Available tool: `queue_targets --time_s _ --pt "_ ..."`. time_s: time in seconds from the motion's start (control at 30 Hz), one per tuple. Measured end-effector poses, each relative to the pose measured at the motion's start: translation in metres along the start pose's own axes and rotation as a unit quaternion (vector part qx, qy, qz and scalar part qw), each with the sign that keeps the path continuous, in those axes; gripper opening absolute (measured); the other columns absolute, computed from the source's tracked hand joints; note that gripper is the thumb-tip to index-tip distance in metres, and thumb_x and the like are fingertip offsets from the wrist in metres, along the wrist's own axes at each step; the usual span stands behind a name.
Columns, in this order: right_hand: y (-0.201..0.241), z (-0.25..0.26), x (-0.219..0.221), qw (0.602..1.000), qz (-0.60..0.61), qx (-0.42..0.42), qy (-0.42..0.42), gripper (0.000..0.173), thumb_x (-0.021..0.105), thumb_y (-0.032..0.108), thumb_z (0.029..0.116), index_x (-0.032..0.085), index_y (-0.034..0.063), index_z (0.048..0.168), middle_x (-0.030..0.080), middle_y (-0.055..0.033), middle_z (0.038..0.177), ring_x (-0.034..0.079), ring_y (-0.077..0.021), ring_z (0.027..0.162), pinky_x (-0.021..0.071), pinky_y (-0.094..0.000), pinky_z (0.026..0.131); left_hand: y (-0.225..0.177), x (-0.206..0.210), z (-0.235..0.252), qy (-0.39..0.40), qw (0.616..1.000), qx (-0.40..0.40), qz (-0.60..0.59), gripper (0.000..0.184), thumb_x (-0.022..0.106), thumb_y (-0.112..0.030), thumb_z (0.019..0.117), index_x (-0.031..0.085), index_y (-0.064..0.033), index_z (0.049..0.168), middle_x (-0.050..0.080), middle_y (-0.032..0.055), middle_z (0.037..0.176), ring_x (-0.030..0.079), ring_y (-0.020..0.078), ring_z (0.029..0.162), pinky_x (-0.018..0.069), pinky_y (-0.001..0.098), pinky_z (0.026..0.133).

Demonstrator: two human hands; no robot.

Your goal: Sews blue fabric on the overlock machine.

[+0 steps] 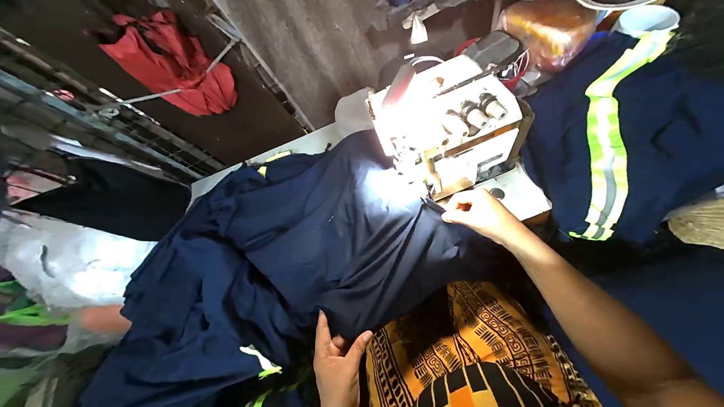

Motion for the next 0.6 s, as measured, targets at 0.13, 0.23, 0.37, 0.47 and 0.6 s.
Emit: queue_targets --time_s 0.13,0.23,0.37,0.47,0.6 --pt "0.000 -0.010 -0.002 0.999 0.046 0.005 -0.024 0.014 0.078 0.012 0.0879 0.069 0.0042 0.080 0.059 -0.0002 0.072 0.052 -0.0055 0.064 0.0446 -0.0248 0.062 -0.004 0.004 -0.005 0.015 0.999 0.008 -0.032 0.107 0.067 0.022 0.0712 0.005 0.0075 0.157 0.069 0.0025 0.123 0.073 0.0045 0.095 0.0619 0.0238 0.083" --pt "0.004 -0.010 -0.002 0.997 0.062 -0.001 -0.041 0.015 0.078 0.009 0.0879 0.067 0.0034 0.079 0.060 -0.0015 0.073 0.053 -0.0071 0.066 0.0451 -0.0259 0.063 -0.006 0.005 -0.001 0.011 0.999 0.024 -0.038 0.106 0.067 0.021 0.0721 0.005 0.0072 0.157 0.068 0.0023 0.124 0.073 0.0050 0.098 0.0615 0.0244 0.085" --pt "0.010 -0.002 -0.002 0.994 0.084 -0.038 -0.063 0.015 0.078 0.007 0.0876 0.066 0.0020 0.079 0.060 -0.0032 0.073 0.056 -0.0094 0.067 0.0479 -0.0284 0.063 -0.014 0.006 0.007 0.000 0.998 0.042 -0.046 0.104 0.069 0.015 0.0732 0.009 0.0060 0.157 0.067 0.0028 0.126 0.072 0.0052 0.100 0.0613 0.0245 0.085" --pt "0.016 0.007 -0.004 0.993 0.085 -0.046 -0.071 0.016 0.077 0.008 0.0883 0.066 0.0024 0.079 0.058 -0.0037 0.071 0.054 -0.0103 0.065 0.0472 -0.0296 0.062 -0.020 0.009 0.013 -0.001 0.996 0.055 -0.063 0.103 0.068 0.016 0.0732 0.010 0.0045 0.158 0.069 0.0029 0.123 0.073 0.0072 0.099 0.0617 0.0253 0.085" --pt "0.023 0.013 -0.004 0.994 0.074 -0.022 -0.079 0.020 0.079 0.009 0.0880 0.063 0.0017 0.077 0.054 -0.0045 0.069 0.051 -0.0118 0.063 0.0454 -0.0310 0.061 -0.026 0.004 0.025 -0.019 0.996 0.070 -0.053 0.099 0.064 0.019 0.0736 0.013 0.0043 0.157 0.071 0.0023 0.117 0.073 0.0074 0.097 0.0622 0.0254 0.082"
Point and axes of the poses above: each hand's wrist, its own z-axis towards the middle knuckle, its own x-axis out of the palm, y = z × x, the point moved 7 cm from there along z, towards the middle knuckle
